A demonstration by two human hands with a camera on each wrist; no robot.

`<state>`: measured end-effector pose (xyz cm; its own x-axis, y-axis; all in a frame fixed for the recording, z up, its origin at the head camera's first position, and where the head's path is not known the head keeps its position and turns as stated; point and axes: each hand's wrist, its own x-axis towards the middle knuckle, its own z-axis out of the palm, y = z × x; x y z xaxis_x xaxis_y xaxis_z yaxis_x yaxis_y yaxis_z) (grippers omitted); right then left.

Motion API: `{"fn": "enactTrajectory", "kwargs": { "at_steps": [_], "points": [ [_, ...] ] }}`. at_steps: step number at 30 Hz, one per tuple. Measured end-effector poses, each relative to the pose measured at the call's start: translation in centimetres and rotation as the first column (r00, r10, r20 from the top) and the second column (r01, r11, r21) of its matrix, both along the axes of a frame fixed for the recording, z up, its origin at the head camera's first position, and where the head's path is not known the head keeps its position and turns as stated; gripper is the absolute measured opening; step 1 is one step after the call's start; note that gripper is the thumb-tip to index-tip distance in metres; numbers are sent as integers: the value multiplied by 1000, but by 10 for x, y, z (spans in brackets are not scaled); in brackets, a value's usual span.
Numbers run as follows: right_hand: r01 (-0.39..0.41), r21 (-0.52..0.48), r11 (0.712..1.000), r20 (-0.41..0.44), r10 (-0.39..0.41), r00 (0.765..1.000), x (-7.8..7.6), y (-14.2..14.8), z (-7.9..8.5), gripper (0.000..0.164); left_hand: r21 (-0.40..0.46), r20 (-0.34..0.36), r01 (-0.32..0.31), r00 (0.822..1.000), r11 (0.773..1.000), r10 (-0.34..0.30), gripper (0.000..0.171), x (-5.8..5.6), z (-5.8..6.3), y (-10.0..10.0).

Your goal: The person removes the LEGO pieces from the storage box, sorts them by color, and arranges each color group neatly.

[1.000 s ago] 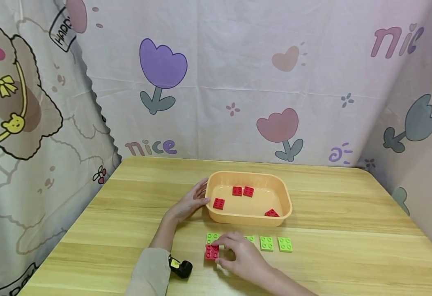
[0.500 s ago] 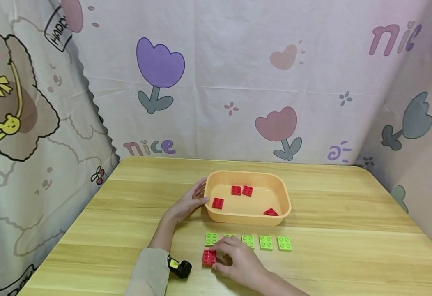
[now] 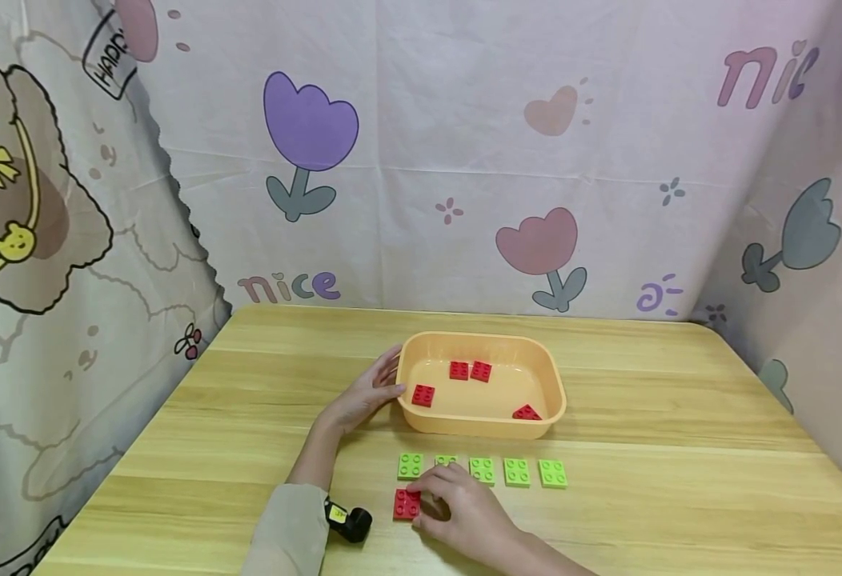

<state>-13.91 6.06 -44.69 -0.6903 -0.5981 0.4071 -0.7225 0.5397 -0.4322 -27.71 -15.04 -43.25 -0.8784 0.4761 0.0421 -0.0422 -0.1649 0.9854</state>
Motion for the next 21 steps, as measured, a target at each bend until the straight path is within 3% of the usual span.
{"fn": "enactTrajectory", "kwargs": {
  "at_steps": [21],
  "points": [
    [-1,17,1000,-43,2,999,0,0,-1,34,1,-15,11,1000,1000,-11,72,-1,-1,-1]
  ]
}}
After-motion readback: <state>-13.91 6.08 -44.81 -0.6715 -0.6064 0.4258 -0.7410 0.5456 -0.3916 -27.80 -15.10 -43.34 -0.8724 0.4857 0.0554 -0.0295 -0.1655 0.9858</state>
